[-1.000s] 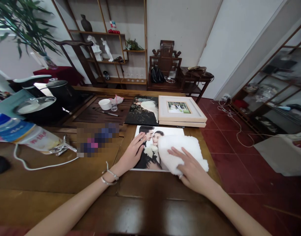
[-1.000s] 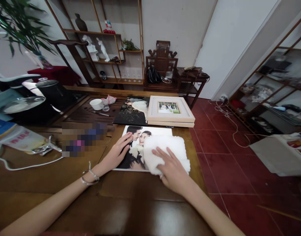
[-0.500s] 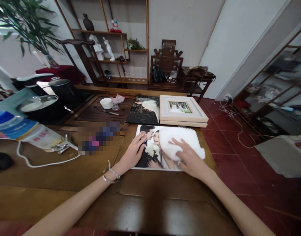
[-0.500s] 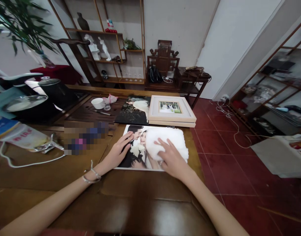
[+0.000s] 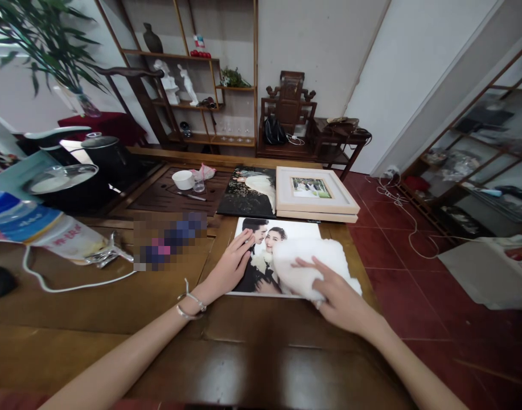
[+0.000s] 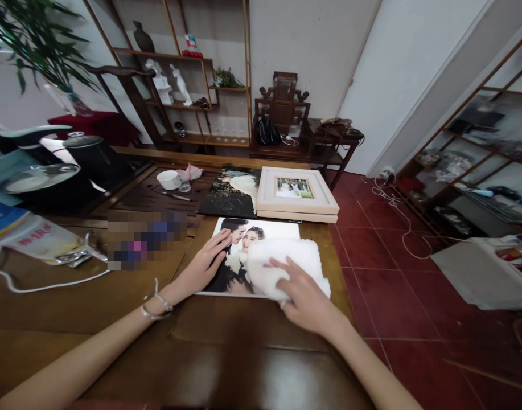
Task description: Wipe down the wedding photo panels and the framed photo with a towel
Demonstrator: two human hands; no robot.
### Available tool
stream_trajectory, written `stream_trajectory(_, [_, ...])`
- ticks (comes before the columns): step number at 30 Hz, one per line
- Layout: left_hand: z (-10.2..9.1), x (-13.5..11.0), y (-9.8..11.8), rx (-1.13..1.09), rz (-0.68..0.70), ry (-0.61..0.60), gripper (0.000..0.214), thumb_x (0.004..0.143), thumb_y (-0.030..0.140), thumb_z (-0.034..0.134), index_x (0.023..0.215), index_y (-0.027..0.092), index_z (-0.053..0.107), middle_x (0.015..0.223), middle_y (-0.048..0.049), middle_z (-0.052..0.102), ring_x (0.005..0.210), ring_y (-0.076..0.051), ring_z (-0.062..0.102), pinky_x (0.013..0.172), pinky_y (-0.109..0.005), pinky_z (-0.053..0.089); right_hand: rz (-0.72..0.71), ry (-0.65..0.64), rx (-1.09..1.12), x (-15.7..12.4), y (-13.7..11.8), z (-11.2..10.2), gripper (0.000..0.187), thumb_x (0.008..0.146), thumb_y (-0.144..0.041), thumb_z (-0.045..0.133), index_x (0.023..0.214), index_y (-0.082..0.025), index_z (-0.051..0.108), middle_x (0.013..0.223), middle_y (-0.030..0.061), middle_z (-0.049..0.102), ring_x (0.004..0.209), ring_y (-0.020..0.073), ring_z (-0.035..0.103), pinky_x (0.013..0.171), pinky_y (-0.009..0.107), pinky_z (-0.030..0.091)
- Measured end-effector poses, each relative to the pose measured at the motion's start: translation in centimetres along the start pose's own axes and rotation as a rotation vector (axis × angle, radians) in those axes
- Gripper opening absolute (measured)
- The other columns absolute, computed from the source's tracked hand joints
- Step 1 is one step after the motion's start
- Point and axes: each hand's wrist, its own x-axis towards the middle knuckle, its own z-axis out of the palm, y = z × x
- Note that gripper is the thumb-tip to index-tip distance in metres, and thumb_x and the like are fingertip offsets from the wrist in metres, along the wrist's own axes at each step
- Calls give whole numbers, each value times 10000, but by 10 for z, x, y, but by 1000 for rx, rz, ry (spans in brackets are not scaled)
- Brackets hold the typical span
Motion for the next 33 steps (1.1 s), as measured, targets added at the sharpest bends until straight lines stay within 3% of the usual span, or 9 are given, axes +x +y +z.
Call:
stream_trajectory(4, [0,0,-2,-1,7,-2,415,941,183,331,1349,196,406,1441,-112,360,1364,-217,260,1110,-490,252,82,102,-51,40,38,-2,194,688,-62,463,770,-179,594,1301,115,542,1276,310,410,983,470,408])
stream_trajectory(7, [1,0,-4,-3,8,-1,414,940,184,332,1347,195,408,1438,-111,366,1360,-219,269,1106,-493,259,128,190,-68,60,58,0,144,740,-117,484,787,-182,604,1097,115,651,1194,311,491,968,459,419])
stream_trajectory(9, [2,0,-4,-6,3,10,411,939,187,334,1341,194,416,1434,-110,373,1356,-218,280,1106,-488,264,139,225,-68,64,63,1,124,746,-126,489,767,-182,598,1092,123,648,1189,308,495,985,461,403])
stream_trajectory(14, [3,-1,-2,-19,-28,45,399,938,202,338,1321,181,444,1421,-113,393,1348,-212,300,1111,-462,269,34,170,-88,47,43,5,205,658,-25,449,721,-189,553,1306,141,529,1315,271,364,1066,489,310])
stream_trajectory(24, [0,-1,0,-20,-29,28,404,942,204,332,1335,199,423,1431,-107,380,1350,-218,294,1105,-484,267,-74,53,-25,-29,-31,24,233,543,12,431,625,-170,551,1400,109,438,1378,256,228,1135,537,146])
stream_trajectory(28, [-1,-1,0,-4,-14,11,407,945,203,329,1343,197,412,1435,-109,371,1355,-219,281,1105,-487,264,-110,13,-3,-23,-32,23,230,555,-10,448,662,-169,575,1394,112,446,1370,246,252,1137,516,151])
stream_trajectory(33, [-3,0,1,-1,-1,-8,414,944,196,321,1350,212,401,1439,-100,365,1365,-215,259,1105,-497,259,-37,41,-12,20,-4,13,204,617,-41,470,722,-173,586,1337,167,496,1327,259,343,1110,503,215])
